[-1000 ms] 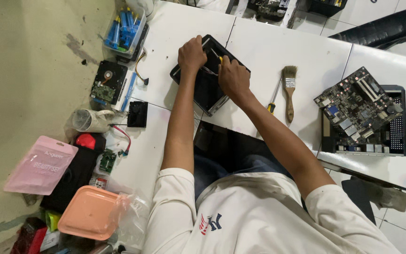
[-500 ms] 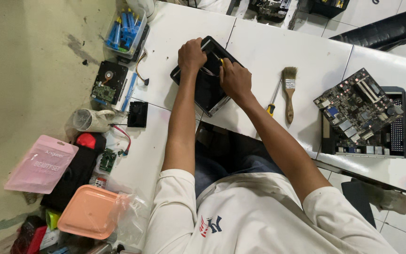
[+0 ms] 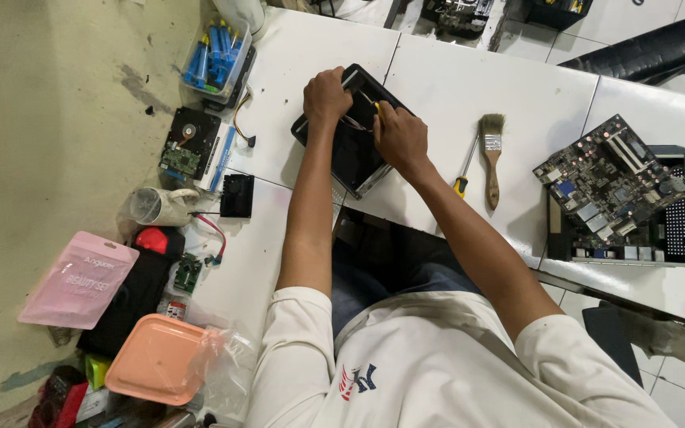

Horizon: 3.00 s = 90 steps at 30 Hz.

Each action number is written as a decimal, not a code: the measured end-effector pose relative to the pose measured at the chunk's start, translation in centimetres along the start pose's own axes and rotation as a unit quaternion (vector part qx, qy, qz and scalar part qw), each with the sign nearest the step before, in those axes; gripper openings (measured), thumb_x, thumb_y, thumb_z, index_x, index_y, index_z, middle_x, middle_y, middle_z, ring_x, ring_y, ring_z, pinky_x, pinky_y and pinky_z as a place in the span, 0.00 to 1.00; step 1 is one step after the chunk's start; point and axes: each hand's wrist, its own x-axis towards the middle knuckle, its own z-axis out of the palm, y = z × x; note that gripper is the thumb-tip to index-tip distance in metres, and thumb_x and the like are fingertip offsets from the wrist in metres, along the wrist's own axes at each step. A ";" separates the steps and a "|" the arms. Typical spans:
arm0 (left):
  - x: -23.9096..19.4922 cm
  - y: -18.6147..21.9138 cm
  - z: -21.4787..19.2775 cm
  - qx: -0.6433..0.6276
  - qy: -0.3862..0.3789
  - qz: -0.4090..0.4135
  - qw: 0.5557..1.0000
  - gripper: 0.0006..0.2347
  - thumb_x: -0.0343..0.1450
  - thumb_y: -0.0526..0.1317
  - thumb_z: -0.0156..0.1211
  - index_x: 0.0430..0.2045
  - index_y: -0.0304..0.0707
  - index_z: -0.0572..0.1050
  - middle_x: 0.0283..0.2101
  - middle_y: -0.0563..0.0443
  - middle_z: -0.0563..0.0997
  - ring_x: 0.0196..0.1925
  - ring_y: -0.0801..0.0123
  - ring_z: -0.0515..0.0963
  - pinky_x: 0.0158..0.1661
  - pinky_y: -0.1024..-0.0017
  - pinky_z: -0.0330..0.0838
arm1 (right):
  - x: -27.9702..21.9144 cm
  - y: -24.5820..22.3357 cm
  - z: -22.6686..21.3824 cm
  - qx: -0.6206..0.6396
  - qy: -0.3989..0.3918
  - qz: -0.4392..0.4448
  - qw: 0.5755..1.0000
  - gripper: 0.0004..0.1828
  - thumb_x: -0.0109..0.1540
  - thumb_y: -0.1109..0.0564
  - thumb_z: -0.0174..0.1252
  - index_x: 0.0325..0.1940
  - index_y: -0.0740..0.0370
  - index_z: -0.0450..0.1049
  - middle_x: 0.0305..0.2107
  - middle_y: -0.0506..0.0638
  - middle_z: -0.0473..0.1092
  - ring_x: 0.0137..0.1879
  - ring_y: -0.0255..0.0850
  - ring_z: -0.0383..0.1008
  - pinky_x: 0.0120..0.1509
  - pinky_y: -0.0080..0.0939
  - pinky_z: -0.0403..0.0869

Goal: The person uses a screwdriver to remove screws from a small black electronic device on a cluttered workbench. They then remove a black rectangular component from the device and place it on the table. The person continues to use the screwdriver on the device and the removed component.

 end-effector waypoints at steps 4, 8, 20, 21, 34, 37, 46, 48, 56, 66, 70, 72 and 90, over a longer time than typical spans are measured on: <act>-0.1 0.0 -0.2 -0.004 -0.002 0.002 1.000 0.05 0.65 0.37 0.63 0.30 0.41 0.77 0.34 0.41 0.84 0.38 0.35 0.84 0.38 0.44 0.77 | 0.1 0.0 0.6 -0.026 -0.026 0.010 0.999 0.10 0.72 0.48 0.55 0.47 0.56 0.72 0.25 0.56 0.74 0.24 0.59 0.75 0.24 0.59 0.71; 0.0 0.1 -0.2 -0.005 -0.013 -0.008 1.000 0.05 0.65 0.38 0.62 0.32 0.43 0.77 0.37 0.42 0.85 0.42 0.37 0.84 0.42 0.45 0.76 | -0.1 0.5 1.6 -0.057 -0.001 -0.011 0.998 0.11 0.71 0.48 0.53 0.41 0.56 0.70 0.23 0.53 0.73 0.21 0.58 0.73 0.21 0.59 0.67; 0.3 -0.5 0.7 0.007 0.001 0.017 1.000 0.07 0.65 0.38 0.63 0.35 0.41 0.77 0.37 0.40 0.85 0.40 0.36 0.84 0.39 0.43 0.77 | 0.8 -0.1 1.2 -0.069 -0.010 -0.098 0.993 0.09 0.66 0.64 0.57 0.51 0.65 0.72 0.33 0.57 0.72 0.32 0.55 0.74 0.24 0.55 0.70; 0.3 -0.5 0.9 0.011 0.000 0.016 1.000 0.08 0.66 0.39 0.63 0.36 0.42 0.77 0.39 0.41 0.85 0.41 0.37 0.84 0.40 0.43 0.78 | 0.8 -0.1 1.0 -0.083 0.004 -0.124 0.989 0.18 0.65 0.67 0.54 0.59 0.70 0.74 0.34 0.58 0.72 0.35 0.55 0.74 0.26 0.54 0.73; -0.3 -0.7 1.1 -0.011 0.026 0.040 0.999 0.10 0.68 0.45 0.58 0.30 0.36 0.74 0.32 0.41 0.82 0.35 0.37 0.82 0.34 0.43 0.75 | 1.1 -0.2 0.6 -0.083 0.036 -0.080 0.993 0.12 0.70 0.48 0.57 0.46 0.60 0.69 0.30 0.51 0.70 0.18 0.48 0.71 0.14 0.45 0.64; -0.1 -1.1 0.9 -0.041 0.006 0.048 0.998 0.09 0.69 0.42 0.55 0.32 0.35 0.74 0.34 0.36 0.83 0.36 0.33 0.82 0.37 0.41 0.74 | 1.2 -0.2 1.0 -0.088 0.041 -0.068 0.993 0.05 0.69 0.57 0.49 0.42 0.59 0.65 0.23 0.52 0.71 0.17 0.53 0.72 0.12 0.53 0.63; 0.2 -1.4 1.3 -0.038 -0.003 0.051 0.998 0.08 0.70 0.40 0.61 0.37 0.36 0.75 0.39 0.37 0.84 0.41 0.33 0.83 0.40 0.42 0.76 | 1.5 0.3 0.3 0.043 0.020 -0.117 0.992 0.14 0.66 0.66 0.65 0.44 0.61 0.63 0.32 0.57 0.68 0.32 0.53 0.69 0.28 0.52 0.67; 0.4 -1.7 1.7 -0.036 0.002 0.059 0.998 0.08 0.69 0.41 0.58 0.34 0.36 0.73 0.37 0.36 0.83 0.39 0.32 0.82 0.39 0.40 0.75 | 1.8 0.7 1.0 -0.033 0.038 -0.154 0.987 0.15 0.63 0.61 0.69 0.46 0.60 0.68 0.33 0.53 0.70 0.38 0.51 0.72 0.29 0.52 0.72; 0.5 -0.7 -2.2 -0.072 -0.040 0.053 0.995 0.17 0.72 0.50 0.54 0.41 0.33 0.77 0.40 0.35 0.83 0.46 0.38 0.86 0.49 0.39 0.80 | 4.0 2.3 3.4 -0.173 0.067 -0.286 0.940 0.08 0.66 0.52 0.56 0.49 0.51 0.74 0.31 0.47 0.68 0.38 0.44 0.75 0.32 0.41 0.76; -0.7 -0.4 -1.6 -0.048 -0.039 0.022 0.998 0.16 0.75 0.53 0.53 0.41 0.40 0.77 0.39 0.44 0.84 0.44 0.50 0.87 0.46 0.49 0.82 | 1.8 -1.8 -0.9 -0.148 -0.070 -0.068 0.984 0.15 0.71 0.47 0.51 0.55 0.59 0.66 0.31 0.55 0.68 0.32 0.56 0.80 0.28 0.56 0.81; -0.5 -0.2 -1.4 -0.056 -0.043 0.025 0.997 0.15 0.73 0.50 0.51 0.42 0.38 0.76 0.40 0.41 0.83 0.46 0.44 0.86 0.48 0.46 0.81 | 1.5 0.2 0.9 -0.091 -0.064 -0.070 0.991 0.13 0.70 0.55 0.43 0.55 0.63 0.66 0.28 0.58 0.69 0.31 0.60 0.80 0.27 0.60 0.80; -0.4 -0.8 -0.9 -0.062 -0.039 0.033 0.997 0.15 0.73 0.50 0.51 0.42 0.38 0.76 0.40 0.40 0.83 0.47 0.43 0.86 0.48 0.45 0.80 | 1.6 0.5 1.6 -0.052 -0.034 -0.083 0.995 0.11 0.72 0.57 0.42 0.53 0.63 0.67 0.27 0.57 0.70 0.30 0.58 0.80 0.26 0.56 0.80; 0.4 -2.6 0.2 -0.088 -0.033 0.059 0.994 0.12 0.68 0.40 0.57 0.41 0.34 0.79 0.38 0.37 0.84 0.45 0.37 0.88 0.47 0.41 0.83 | 2.7 -0.4 0.4 -0.094 -0.067 -0.085 0.990 0.29 0.65 0.54 0.68 0.65 0.61 0.64 0.35 0.61 0.74 0.40 0.55 0.80 0.36 0.59 0.83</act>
